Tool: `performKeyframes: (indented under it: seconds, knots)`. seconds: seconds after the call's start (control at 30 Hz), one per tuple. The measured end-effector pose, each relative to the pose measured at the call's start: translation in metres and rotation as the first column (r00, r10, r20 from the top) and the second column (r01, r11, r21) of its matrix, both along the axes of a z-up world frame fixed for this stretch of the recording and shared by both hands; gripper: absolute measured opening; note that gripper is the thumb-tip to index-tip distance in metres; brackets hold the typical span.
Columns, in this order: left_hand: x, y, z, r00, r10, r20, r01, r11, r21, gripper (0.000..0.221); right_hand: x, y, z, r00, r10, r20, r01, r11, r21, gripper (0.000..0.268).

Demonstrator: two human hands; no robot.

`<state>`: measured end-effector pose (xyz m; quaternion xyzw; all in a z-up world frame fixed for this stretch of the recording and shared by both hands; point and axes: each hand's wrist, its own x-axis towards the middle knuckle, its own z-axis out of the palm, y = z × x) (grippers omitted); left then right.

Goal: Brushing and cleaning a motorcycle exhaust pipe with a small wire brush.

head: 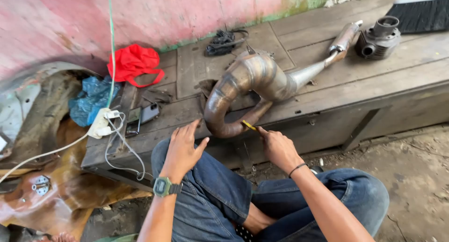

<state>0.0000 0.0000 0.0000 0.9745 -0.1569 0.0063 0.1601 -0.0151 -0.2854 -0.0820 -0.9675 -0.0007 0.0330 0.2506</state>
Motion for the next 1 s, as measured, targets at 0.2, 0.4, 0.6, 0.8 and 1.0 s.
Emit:
performKeyframes:
  seconds: [0.2, 0.4, 0.6, 0.8, 1.0]
  knots:
    - [-0.006, 0.016, -0.009, 0.921, 0.212, 0.327, -0.230, 0.973, 0.018, 0.038, 0.011, 0.000, -0.017, 1.000, 0.025, 0.016, -0.022, 0.986, -0.165, 0.052]
    - [0.018, 0.052, -0.002, 0.874, 0.442, -0.202, -0.425, 0.897, 0.126, 0.062, 0.024, -0.015, -0.017, 0.995, -0.084, -0.050, 0.081, 0.995, -0.058, 0.051]
    - [0.001, 0.015, 0.054, 0.808, 0.489, -0.329, -0.454, 0.872, 0.182, 0.049, 0.013, 0.001, -0.020, 0.999, -0.021, -0.050, 0.028, 0.989, 0.145, 0.049]
    - [0.000, 0.019, 0.053, 0.831, 0.463, -0.309, -0.452, 0.885, 0.110, 0.051, 0.012, 0.012, -0.038, 0.999, 0.040, 0.017, -0.041, 0.997, 0.068, 0.051]
    - [-0.006, 0.024, 0.038, 0.869, 0.452, -0.199, -0.459, 0.888, 0.014, 0.047, 0.015, -0.007, -0.020, 1.000, 0.021, 0.006, -0.021, 1.000, -0.001, 0.046]
